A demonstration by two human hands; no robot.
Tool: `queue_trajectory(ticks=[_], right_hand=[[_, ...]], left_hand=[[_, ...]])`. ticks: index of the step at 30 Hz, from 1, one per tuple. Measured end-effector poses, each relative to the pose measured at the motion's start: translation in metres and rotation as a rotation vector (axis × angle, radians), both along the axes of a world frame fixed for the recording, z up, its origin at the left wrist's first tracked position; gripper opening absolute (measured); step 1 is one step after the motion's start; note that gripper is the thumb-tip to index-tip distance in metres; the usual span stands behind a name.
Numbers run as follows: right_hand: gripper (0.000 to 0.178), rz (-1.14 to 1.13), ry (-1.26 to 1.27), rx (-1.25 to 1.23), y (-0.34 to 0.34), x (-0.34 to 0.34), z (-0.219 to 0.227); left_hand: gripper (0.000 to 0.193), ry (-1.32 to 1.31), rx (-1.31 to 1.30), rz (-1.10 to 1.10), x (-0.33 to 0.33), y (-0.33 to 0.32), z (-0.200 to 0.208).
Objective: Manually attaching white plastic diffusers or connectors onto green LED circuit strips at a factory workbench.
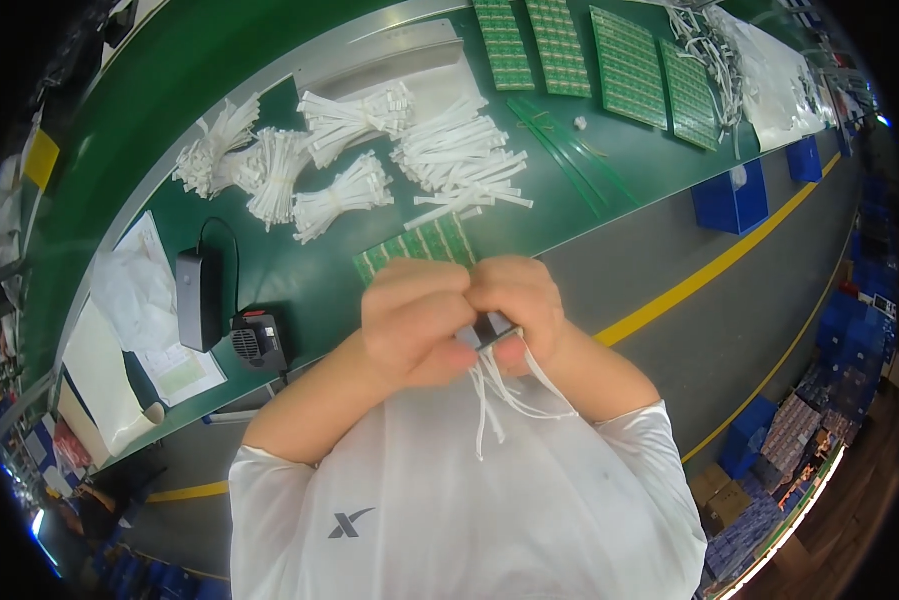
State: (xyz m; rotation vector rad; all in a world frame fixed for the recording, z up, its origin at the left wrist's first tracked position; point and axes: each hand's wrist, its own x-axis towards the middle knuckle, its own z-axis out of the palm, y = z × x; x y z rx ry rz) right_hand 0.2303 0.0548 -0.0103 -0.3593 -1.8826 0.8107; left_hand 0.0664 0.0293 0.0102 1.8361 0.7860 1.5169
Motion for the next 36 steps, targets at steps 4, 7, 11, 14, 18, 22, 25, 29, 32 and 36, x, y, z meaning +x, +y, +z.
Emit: queue_trajectory(ticks=[4, 7, 11, 14, 18, 22, 25, 29, 32, 36], right_hand=[[0.042, -0.011, 0.039, 0.029, -0.001, 0.001, 0.001], [0.041, -0.031, 0.033, 0.048, -0.002, 0.001, 0.009], [0.040, -0.071, -0.008, 0.059, -0.002, 0.001, 0.017], [0.040, -0.085, -0.021, 0.079, 0.004, 0.000, 0.025], [0.038, -0.079, -0.040, 0.095, 0.009, -0.001, 0.034], [0.037, -0.084, -0.068, 0.107, 0.014, -0.001, 0.040], [0.038, -0.082, -0.091, 0.095, 0.011, -0.004, 0.042], [0.040, -0.097, -0.045, -0.018, 0.007, -0.002, 0.028], [0.043, -0.046, -0.057, -0.011, 0.005, -0.001, 0.033], [0.051, -0.075, -0.019, 0.042, 0.000, -0.008, 0.035]], left_hand=[[0.059, -0.021, 0.081, -0.025, 0.009, 0.001, 0.004], [0.052, -0.063, 0.128, 0.029, 0.014, 0.000, 0.006], [0.047, -0.093, 0.141, 0.086, 0.015, 0.001, 0.010], [0.032, 0.018, 0.160, 0.023, 0.003, 0.005, 0.016], [0.025, 0.035, 0.180, 0.037, 0.001, 0.010, 0.023], [0.024, -0.008, 0.191, 0.049, 0.002, 0.014, 0.022], [0.035, -0.105, 0.165, 0.077, 0.009, 0.011, 0.017], [0.047, -0.193, -0.075, 0.088, 0.011, 0.007, 0.013], [0.048, -0.195, -0.064, -0.013, 0.004, 0.001, 0.010], [0.050, -0.221, -0.015, 0.005, 0.006, -0.004, 0.017]])
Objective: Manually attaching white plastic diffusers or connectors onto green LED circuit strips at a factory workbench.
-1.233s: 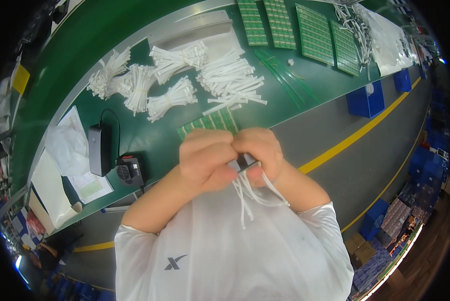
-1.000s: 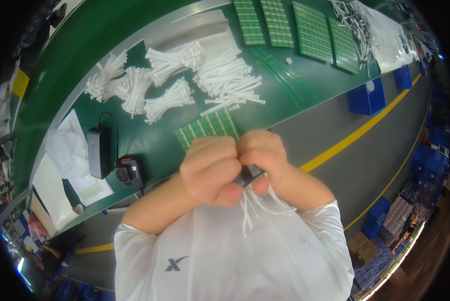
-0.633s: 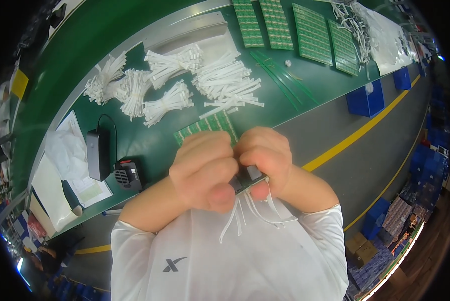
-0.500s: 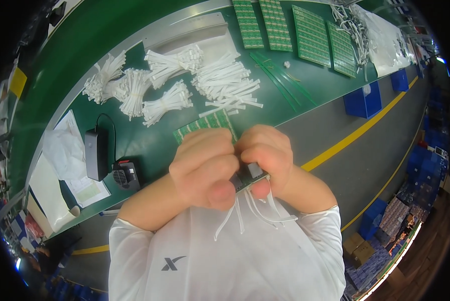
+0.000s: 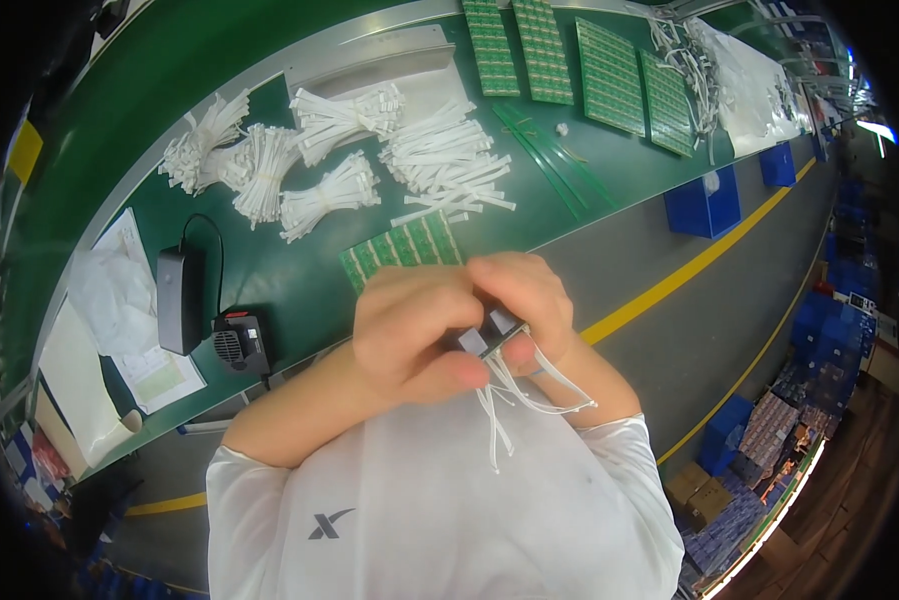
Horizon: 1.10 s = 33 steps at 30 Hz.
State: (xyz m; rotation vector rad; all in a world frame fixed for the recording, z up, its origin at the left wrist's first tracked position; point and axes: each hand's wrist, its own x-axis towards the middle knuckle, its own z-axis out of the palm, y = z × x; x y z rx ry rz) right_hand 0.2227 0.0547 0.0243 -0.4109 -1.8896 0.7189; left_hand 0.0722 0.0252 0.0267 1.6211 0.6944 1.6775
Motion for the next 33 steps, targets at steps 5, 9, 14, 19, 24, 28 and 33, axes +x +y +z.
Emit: queue_trajectory(ticks=[5, 9, 14, 19, 24, 28, 33], right_hand=[[0.054, 0.125, -0.084, 0.045, -0.006, 0.007, -0.006], [0.028, 0.273, -0.050, -0.142, -0.022, 0.004, 0.007], [0.041, 0.570, -0.051, -0.399, -0.033, 0.016, 0.017], [0.019, 0.629, 0.054, -0.462, -0.025, 0.015, 0.023], [0.027, 0.638, 0.034, -0.450, -0.024, 0.010, 0.025], [0.030, 0.724, -0.024, -0.482, -0.016, 0.009, 0.031], [0.032, 0.591, -0.154, -0.283, -0.012, 0.012, 0.031]], left_hand=[[0.050, 0.120, 0.182, -0.070, -0.017, -0.002, -0.003], [0.055, 0.174, 0.240, -0.150, -0.037, -0.013, -0.013], [0.066, 0.049, 0.199, -0.341, -0.045, -0.032, -0.014], [0.067, -0.095, 0.106, -0.389, -0.036, -0.038, -0.020], [0.072, -0.075, 0.087, -0.467, -0.037, -0.034, -0.018], [0.061, -0.238, 0.005, -0.486, -0.028, -0.032, -0.026], [0.035, -0.236, -0.105, -0.528, -0.032, -0.026, -0.027]])
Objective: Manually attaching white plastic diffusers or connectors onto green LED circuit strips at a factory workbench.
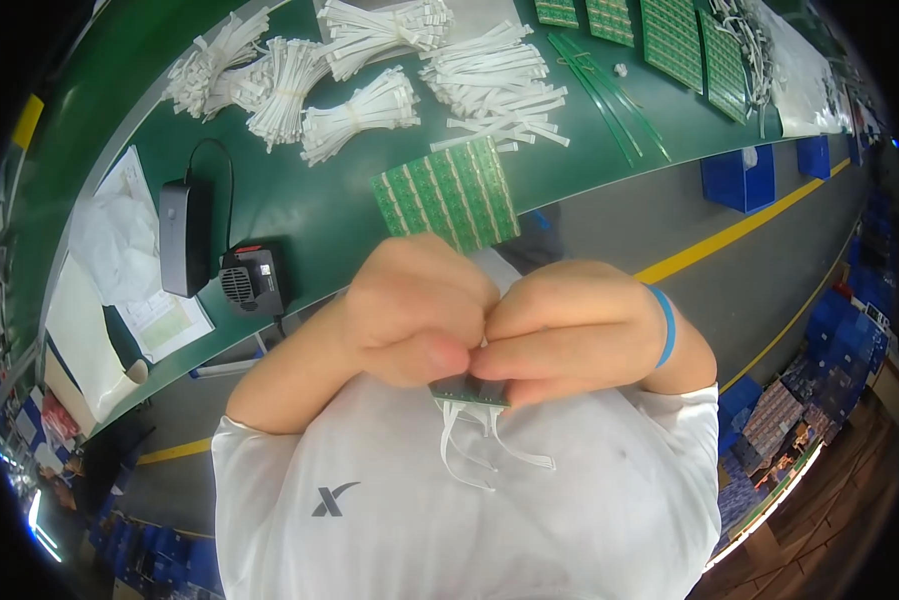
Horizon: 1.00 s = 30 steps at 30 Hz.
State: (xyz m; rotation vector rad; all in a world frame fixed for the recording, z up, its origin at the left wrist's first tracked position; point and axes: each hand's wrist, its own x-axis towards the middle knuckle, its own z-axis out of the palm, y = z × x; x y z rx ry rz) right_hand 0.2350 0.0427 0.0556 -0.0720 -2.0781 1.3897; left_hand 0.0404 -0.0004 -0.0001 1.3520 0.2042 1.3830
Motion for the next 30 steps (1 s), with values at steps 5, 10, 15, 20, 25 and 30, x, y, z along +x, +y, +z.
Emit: queue_trajectory(ticks=[5, 10, 15, 20, 25, 30], right_hand=[[0.028, 0.010, -0.114, 0.314, 0.009, 0.002, 0.013], [0.024, 0.023, -0.156, 0.591, 0.015, 0.003, 0.014], [0.026, -0.012, -0.015, 0.333, 0.008, 0.003, -0.001], [0.029, 0.037, -0.017, 0.172, 0.003, -0.001, -0.009], [0.030, -0.045, 0.006, 0.115, -0.002, -0.003, -0.013], [0.029, -0.064, -0.028, 0.207, 0.002, -0.005, -0.017]], left_hand=[[0.035, 0.050, -0.213, -0.185, -0.002, 0.001, 0.004], [0.053, 0.179, -0.291, -0.208, -0.007, 0.001, 0.008], [0.066, 0.241, -0.234, -0.132, -0.014, -0.003, 0.013], [0.040, 0.276, -0.180, -0.153, -0.018, -0.010, 0.008], [0.043, 0.273, -0.306, -0.036, -0.009, -0.019, 0.010], [0.048, 0.329, -0.393, 0.020, -0.010, -0.025, 0.009]])
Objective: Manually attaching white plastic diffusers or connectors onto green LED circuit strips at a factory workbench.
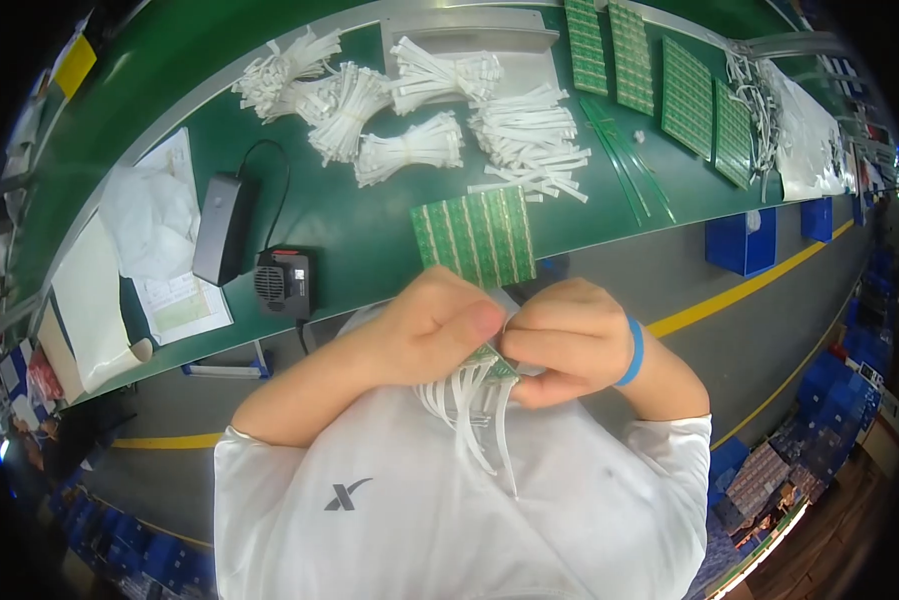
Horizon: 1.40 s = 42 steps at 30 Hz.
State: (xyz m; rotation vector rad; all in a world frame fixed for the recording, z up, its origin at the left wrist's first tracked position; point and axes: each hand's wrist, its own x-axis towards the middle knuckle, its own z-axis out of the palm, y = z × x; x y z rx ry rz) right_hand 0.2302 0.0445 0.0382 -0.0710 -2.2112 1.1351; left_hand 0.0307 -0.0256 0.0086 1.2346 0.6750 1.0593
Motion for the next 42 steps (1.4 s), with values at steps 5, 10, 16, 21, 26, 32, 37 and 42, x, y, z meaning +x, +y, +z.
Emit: queue_trajectory(ticks=[5, 10, 16, 21, 26, 32, 37, 42], right_hand=[[0.029, 0.033, -0.011, 0.083, 0.010, -0.003, -0.008], [0.035, 0.031, 0.021, -0.048, 0.008, -0.005, -0.015], [0.031, -0.056, -0.007, -0.158, 0.005, -0.007, -0.007], [0.022, -0.170, -0.072, -0.142, 0.007, -0.002, -0.012], [0.016, -0.231, -0.100, -0.230, -0.002, -0.008, -0.029], [0.024, -0.404, -0.016, -0.566, 0.006, 0.011, -0.053], [0.031, -0.449, 0.112, -0.622, 0.000, 0.003, -0.047], [0.030, -0.388, 0.159, -0.835, -0.012, 0.000, -0.036]], left_hand=[[0.052, -0.010, -0.214, -0.069, -0.007, 0.004, 0.001], [0.056, 0.008, -0.288, -0.053, -0.007, 0.006, 0.009], [0.058, 0.008, -0.351, 0.081, 0.002, -0.002, 0.009], [0.068, 0.298, -0.100, 0.261, -0.008, 0.009, 0.011], [0.059, 0.229, -0.208, 0.497, -0.008, 0.028, 0.002], [0.065, -0.415, -0.674, 0.415, -0.031, 0.030, -0.042], [0.073, -0.910, -0.759, 0.014, -0.016, 0.030, -0.043], [0.078, -1.083, -0.665, -0.191, 0.000, 0.028, -0.048]])
